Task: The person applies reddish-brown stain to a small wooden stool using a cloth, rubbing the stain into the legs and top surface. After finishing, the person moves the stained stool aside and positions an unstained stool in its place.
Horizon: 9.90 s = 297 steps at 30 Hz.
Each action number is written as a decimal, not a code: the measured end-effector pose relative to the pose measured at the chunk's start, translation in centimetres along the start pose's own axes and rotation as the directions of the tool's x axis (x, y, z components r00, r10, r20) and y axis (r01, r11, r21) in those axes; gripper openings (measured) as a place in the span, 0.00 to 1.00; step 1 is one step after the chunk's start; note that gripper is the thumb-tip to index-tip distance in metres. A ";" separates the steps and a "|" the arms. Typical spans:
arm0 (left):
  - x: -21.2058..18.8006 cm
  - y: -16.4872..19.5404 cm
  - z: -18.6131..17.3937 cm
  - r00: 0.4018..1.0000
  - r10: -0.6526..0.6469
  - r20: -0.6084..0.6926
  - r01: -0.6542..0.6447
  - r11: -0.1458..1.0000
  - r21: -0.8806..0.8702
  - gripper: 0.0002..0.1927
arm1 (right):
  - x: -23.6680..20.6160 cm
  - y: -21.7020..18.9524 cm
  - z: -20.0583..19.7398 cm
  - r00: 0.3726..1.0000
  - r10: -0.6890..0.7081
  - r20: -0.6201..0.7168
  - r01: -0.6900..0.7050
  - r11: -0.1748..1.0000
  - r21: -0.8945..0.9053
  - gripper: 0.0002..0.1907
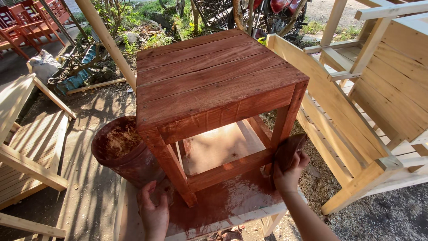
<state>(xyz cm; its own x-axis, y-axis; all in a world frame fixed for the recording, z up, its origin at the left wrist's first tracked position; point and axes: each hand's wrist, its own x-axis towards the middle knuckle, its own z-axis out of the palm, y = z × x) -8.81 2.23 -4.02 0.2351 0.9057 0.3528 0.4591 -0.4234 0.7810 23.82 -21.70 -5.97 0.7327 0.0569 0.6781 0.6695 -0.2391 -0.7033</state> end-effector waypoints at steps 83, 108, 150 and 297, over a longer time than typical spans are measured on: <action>-7.0 8.3 4.1 0.929 0.345 0.134 -0.351 0.936 0.025 0.06 | -2.6 1.7 -0.8 0.880 0.291 0.376 -0.388 0.897 0.214 0.32; -6.8 8.2 0.7 0.948 0.028 0.316 -0.037 0.999 0.022 0.07 | 1.8 0.3 -1.4 0.870 0.411 0.273 -0.431 0.902 0.018 0.28; -5.4 12.9 -2.2 0.855 -0.059 0.515 -0.013 0.991 0.135 0.06 | 5.7 -12.4 -2.6 0.273 0.384 0.882 0.610 0.640 -0.467 0.46; 3.2 17.4 -11.7 0.967 0.247 0.058 -0.240 0.964 -0.111 0.06 | 21.8 -32.4 -2.2 0.895 -0.418 0.155 0.230 0.731 0.643 0.28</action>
<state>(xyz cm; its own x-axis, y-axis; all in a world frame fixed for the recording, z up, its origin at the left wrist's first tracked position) -10.11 -1.98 16.79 0.3909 0.7701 0.5042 0.2913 -0.6231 0.7259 17.83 -14.87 32.13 0.3949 0.3007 0.8681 0.7363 0.4616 -0.4948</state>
